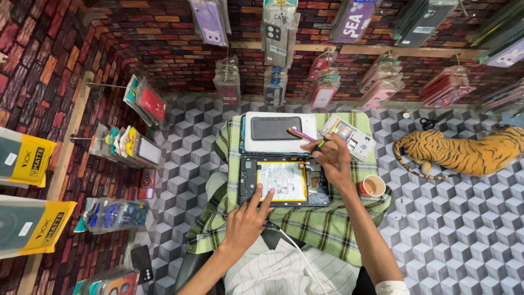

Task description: The person uses a soldering iron and a plastic pry tool to work on the internal components of a disassembled smartphone. They heat and pry at connectors and the battery area while the phone remains open on the table.

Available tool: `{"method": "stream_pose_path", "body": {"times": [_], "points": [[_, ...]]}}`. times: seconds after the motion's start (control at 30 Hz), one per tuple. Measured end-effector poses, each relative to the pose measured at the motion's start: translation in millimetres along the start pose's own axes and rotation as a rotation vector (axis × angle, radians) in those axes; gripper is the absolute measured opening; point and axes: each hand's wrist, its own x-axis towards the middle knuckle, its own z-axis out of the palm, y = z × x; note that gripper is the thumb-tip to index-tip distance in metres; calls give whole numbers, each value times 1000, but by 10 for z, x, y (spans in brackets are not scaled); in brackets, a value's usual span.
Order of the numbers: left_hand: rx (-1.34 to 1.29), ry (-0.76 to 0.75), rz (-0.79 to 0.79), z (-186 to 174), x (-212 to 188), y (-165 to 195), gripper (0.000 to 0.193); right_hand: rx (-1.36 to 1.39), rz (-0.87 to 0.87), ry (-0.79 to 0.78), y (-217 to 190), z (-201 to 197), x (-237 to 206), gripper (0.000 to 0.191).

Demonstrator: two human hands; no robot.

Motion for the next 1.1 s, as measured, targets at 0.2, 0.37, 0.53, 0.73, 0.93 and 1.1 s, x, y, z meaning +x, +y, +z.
{"method": "stream_pose_path", "body": {"times": [0.2, 0.37, 0.53, 0.73, 0.93, 1.1], "points": [[0, -6, 1, 1, -12, -3, 52, -129, 42, 101, -1, 81, 61, 79], [-1, 3, 2, 2, -6, -4, 53, 22, 31, -15, -46, 61, 60, 73], [-3, -4, -3, 28, -11, -18, 52, -95, 93, 135, 10, 76, 66, 86], [-11, -9, -7, 58, -22, -20, 52, 44, 195, 116, 36, 15, -11, 76], [-31, -27, -20, 2, 2, -5, 54, 7, 84, 99, 45, 76, -8, 79], [-69, -130, -64, -108, 73, 41, 56, -113, 149, 233, 78, 65, 8, 79]]}}
